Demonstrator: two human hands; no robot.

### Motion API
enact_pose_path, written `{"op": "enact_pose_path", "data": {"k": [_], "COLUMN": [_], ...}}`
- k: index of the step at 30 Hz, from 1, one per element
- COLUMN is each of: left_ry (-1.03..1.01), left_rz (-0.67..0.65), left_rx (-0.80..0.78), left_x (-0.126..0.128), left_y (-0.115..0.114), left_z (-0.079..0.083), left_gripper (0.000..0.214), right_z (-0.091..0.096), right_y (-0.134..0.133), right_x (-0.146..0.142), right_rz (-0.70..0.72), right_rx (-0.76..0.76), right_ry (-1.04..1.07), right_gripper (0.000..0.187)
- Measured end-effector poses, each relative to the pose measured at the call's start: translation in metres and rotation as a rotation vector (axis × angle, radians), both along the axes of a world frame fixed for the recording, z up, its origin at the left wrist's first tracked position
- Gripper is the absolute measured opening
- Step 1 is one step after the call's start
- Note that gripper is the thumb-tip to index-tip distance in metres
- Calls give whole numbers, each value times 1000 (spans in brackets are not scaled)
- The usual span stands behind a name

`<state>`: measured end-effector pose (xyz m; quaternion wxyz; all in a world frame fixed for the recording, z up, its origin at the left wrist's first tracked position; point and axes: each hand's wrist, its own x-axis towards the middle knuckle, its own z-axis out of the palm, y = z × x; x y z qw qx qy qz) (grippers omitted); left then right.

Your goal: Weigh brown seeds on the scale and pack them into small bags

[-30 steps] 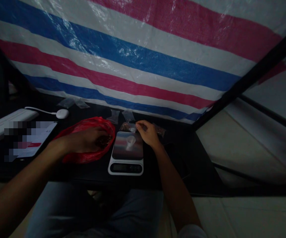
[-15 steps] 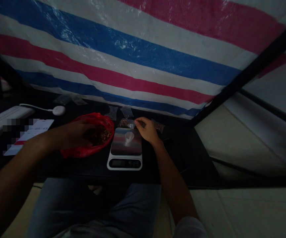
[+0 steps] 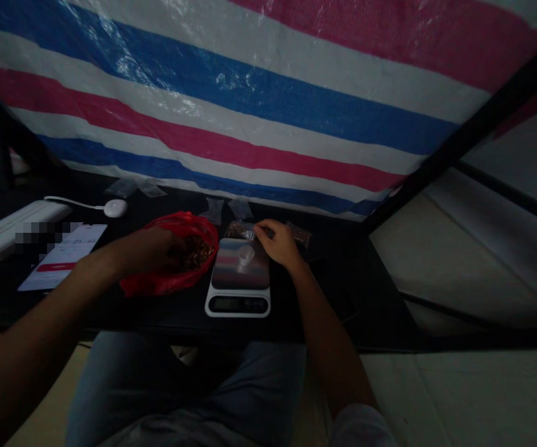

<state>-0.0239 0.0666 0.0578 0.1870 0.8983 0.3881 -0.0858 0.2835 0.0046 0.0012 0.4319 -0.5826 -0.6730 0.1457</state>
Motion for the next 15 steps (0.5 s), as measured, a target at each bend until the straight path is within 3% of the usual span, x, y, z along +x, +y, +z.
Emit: {"op": "enact_pose_path", "data": {"k": [8, 15], "left_ry": [-7, -48], "left_rz": [-48, -103], "left_rx": [0, 21], "left_x": [7, 26], "left_y": [-1, 6], "left_z": [29, 30], "left_gripper": [39, 39], "right_z": [0, 1], "right_y": [0, -1], "right_x": [2, 3], "right_rz": [-4, -6], "right_rx": [47, 51], "right_ry": [-7, -19], "right_gripper": [22, 19]}}
